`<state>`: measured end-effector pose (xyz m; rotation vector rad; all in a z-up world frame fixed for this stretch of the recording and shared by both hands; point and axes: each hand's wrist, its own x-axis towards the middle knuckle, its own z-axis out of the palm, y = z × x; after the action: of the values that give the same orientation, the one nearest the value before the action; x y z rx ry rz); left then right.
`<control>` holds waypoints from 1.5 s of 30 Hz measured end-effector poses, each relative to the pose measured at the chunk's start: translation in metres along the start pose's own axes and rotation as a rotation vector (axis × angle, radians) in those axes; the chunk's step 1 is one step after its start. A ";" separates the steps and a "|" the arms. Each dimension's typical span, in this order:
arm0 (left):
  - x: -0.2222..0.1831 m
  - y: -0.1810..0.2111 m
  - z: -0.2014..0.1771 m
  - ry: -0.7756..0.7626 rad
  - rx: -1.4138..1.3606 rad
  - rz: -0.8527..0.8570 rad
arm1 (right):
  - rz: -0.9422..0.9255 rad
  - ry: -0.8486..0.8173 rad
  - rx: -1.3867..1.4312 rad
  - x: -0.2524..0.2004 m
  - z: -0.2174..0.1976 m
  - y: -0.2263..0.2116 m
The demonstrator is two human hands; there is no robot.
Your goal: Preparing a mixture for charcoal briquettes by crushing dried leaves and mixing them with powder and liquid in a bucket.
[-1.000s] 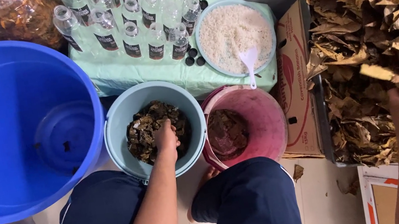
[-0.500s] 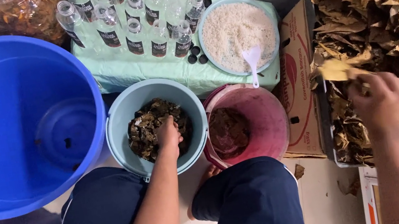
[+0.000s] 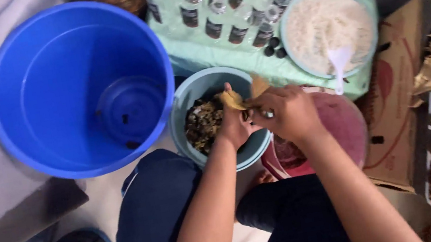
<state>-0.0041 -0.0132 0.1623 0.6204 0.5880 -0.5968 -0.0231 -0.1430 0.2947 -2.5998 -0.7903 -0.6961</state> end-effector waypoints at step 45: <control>-0.007 -0.018 -0.037 0.027 1.418 0.147 | 1.669 -0.209 1.388 -0.090 0.172 -0.034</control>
<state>-0.0321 0.0020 0.1359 1.9791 0.0435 -0.8205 -0.0474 -0.0788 0.1104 -1.1800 0.7461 0.5163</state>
